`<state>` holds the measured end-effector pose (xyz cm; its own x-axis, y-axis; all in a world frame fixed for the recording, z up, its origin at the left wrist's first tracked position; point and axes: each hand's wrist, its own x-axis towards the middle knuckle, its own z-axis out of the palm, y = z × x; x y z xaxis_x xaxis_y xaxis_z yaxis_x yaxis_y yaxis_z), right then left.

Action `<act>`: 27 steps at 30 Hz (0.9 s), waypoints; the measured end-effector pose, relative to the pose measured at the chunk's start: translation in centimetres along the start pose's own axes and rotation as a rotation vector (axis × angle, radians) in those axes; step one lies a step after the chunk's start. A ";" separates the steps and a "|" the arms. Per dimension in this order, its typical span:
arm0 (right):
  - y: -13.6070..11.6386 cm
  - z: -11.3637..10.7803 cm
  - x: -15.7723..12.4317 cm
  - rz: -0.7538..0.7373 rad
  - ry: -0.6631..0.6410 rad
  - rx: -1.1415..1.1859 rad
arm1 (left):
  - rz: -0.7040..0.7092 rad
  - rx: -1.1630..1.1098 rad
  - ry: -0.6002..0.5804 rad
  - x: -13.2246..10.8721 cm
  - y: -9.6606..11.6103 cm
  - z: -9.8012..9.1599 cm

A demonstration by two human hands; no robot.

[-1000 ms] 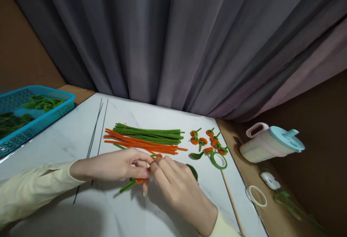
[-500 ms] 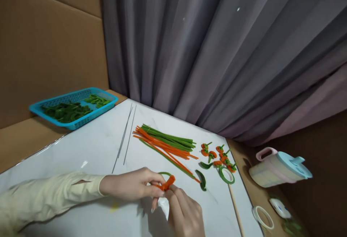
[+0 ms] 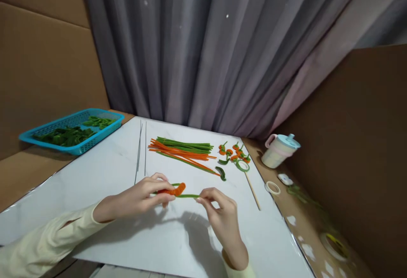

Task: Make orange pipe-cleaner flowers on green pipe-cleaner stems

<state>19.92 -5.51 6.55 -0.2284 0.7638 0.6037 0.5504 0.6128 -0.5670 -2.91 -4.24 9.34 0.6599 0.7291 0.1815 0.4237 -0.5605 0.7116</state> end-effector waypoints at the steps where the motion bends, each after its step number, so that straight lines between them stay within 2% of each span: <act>1: -0.2 0.1 -0.4 -0.021 -0.022 -0.022 | 0.000 0.023 0.001 -0.1 0.1 0.3; 4: -1.0 0.9 -1.3 -0.147 -0.037 -0.113 | 0.005 0.070 -0.019 0.1 0.4 1.2; 7: -1.8 1.4 -1.8 -0.204 0.016 -0.154 | 0.005 0.033 -0.061 0.3 0.9 1.8; 13: -2.2 0.5 -2.3 -0.066 0.047 0.000 | -0.044 -0.150 0.001 -0.2 0.9 1.4; 18: -2.0 1.1 -2.7 0.099 0.091 0.220 | -0.223 -0.209 0.096 -0.4 0.3 2.3; 20: -2.1 1.8 -2.9 0.151 0.102 0.284 | -0.218 -0.190 0.146 -0.5 0.3 3.0; 23: -2.3 2.5 -3.1 0.195 0.083 0.361 | -0.223 -0.147 0.302 -0.5 0.3 3.7; 27: -2.2 2.1 -3.4 0.247 0.033 0.468 | -0.264 -0.070 0.435 -0.6 0.1 3.6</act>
<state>17.77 -9.06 4.57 -0.1076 0.8949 0.4332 0.1652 0.4457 -0.8798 -1.05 -6.18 6.89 0.2109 0.9464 0.2445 0.4888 -0.3187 0.8121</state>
